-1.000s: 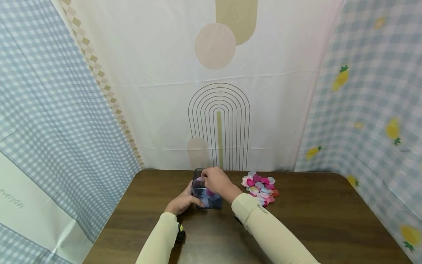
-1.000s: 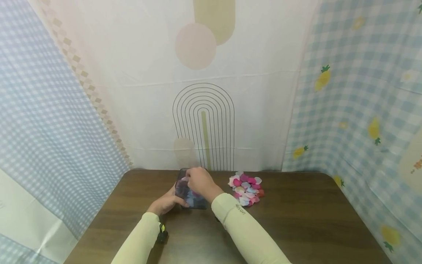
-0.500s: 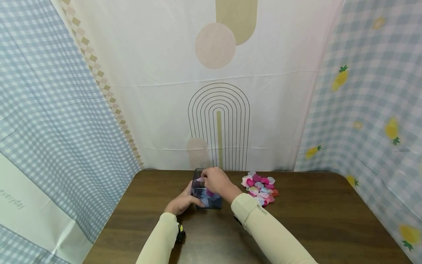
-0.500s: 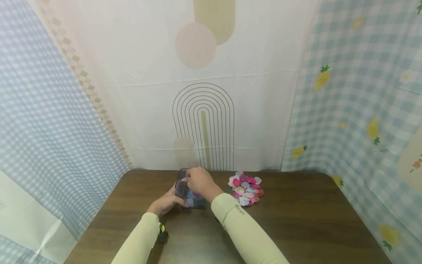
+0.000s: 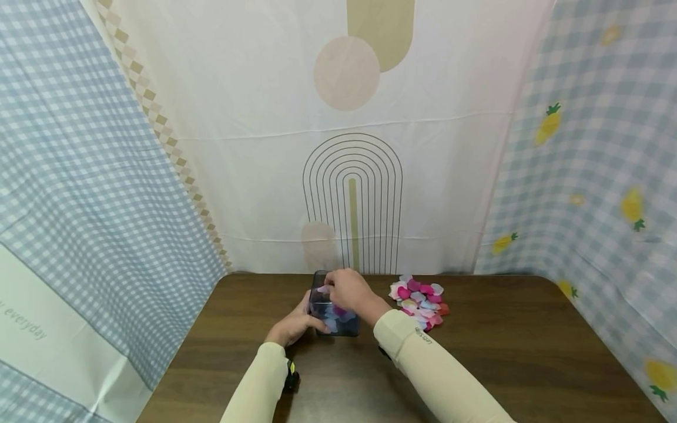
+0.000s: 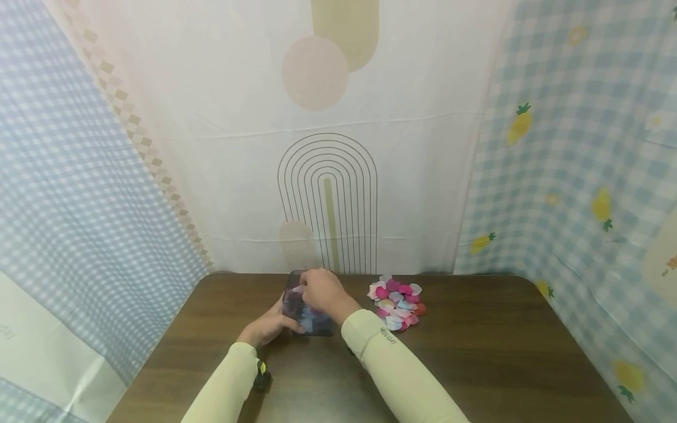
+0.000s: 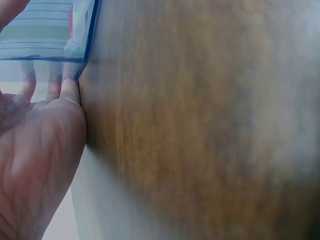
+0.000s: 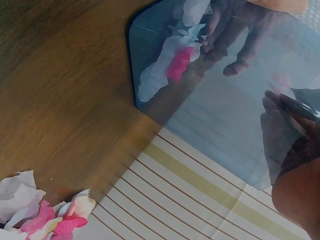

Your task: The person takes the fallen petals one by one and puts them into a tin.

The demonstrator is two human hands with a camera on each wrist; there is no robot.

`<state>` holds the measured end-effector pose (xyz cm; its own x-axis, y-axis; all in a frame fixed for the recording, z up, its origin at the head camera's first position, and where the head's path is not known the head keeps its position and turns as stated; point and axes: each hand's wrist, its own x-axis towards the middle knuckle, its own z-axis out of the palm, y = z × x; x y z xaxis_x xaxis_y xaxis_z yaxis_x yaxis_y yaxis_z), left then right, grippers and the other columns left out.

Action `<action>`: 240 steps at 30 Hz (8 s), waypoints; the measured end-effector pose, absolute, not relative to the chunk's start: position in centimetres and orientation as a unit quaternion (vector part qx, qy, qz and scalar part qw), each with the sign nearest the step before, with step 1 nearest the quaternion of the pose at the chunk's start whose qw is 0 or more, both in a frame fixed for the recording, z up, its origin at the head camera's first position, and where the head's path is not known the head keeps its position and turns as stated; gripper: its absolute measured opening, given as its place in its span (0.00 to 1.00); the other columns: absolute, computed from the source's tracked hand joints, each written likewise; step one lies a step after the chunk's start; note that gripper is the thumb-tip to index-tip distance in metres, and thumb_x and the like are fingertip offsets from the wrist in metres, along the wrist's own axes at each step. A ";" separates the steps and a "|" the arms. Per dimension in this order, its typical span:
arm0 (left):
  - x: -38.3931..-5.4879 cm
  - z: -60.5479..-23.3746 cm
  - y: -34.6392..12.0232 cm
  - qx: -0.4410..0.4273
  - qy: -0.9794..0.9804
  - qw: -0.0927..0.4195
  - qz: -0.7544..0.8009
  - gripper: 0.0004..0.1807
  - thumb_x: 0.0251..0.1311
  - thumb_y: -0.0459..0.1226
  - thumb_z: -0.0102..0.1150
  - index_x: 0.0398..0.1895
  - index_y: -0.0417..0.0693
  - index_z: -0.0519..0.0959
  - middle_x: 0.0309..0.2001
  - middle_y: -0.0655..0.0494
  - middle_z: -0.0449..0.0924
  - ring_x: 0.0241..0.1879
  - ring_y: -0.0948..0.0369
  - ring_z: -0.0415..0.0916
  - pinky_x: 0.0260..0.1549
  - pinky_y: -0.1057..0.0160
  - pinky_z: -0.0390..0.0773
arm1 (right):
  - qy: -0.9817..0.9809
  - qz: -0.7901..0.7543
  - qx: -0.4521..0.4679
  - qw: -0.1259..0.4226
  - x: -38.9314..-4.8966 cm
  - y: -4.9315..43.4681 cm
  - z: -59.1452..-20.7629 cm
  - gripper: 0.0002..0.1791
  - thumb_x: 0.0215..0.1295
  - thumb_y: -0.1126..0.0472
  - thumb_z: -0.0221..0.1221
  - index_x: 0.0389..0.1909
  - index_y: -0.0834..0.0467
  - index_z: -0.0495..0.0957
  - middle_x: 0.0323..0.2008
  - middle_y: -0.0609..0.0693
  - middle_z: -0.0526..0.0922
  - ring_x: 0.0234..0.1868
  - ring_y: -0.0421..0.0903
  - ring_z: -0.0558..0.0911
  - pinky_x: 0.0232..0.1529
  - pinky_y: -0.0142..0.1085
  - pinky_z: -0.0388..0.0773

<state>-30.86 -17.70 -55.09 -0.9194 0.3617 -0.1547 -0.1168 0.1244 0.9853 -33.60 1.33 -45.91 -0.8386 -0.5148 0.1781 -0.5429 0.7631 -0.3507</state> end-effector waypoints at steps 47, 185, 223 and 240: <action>-30.8 -55.2 -17.4 0.086 0.723 0.183 0.660 0.58 0.47 0.26 0.76 0.80 0.57 0.54 0.74 0.42 0.68 0.66 0.52 0.74 0.69 0.57 0.70 | -0.931 0.231 0.281 0.028 -33.5 1.9 -46.3 0.15 0.73 0.63 0.60 0.57 0.56 0.87 0.54 0.53 0.91 0.56 0.52 0.89 0.58 0.49 0.86; -30.8 -55.1 -17.6 0.058 0.736 0.178 0.651 0.63 0.45 0.28 0.78 0.83 0.49 0.49 0.76 0.41 0.63 0.72 0.48 0.64 0.82 0.35 0.46 | -0.958 0.120 0.261 0.016 -32.9 21.6 -52.6 0.07 0.65 0.63 0.71 0.31 0.52 0.81 0.29 0.46 0.83 0.31 0.40 0.77 0.40 0.42 0.84; -30.5 -54.9 -17.2 0.070 0.743 0.164 0.645 0.59 0.45 0.27 0.77 0.80 0.45 0.51 0.72 0.40 0.67 0.69 0.49 0.67 0.82 0.35 0.46 | -0.949 0.193 0.231 0.097 -31.6 22.7 -50.5 0.07 0.68 0.68 0.67 0.44 0.61 0.89 0.40 0.53 0.92 0.38 0.45 0.84 0.45 0.48 0.87; -30.8 -54.9 -17.2 0.067 0.744 0.164 0.644 0.59 0.45 0.28 0.78 0.79 0.45 0.52 0.73 0.40 0.66 0.72 0.47 0.65 0.82 0.34 0.45 | -0.934 0.210 0.249 0.145 -32.0 22.0 -50.0 0.07 0.68 0.69 0.67 0.44 0.59 0.89 0.41 0.53 0.92 0.40 0.49 0.88 0.45 0.51 0.87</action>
<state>-30.83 -17.18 -54.89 -0.9371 0.3117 -0.1571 -0.1109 0.1610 0.9807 -31.97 21.96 -49.96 -0.8342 -0.4040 0.3753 -0.5259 0.7876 -0.3212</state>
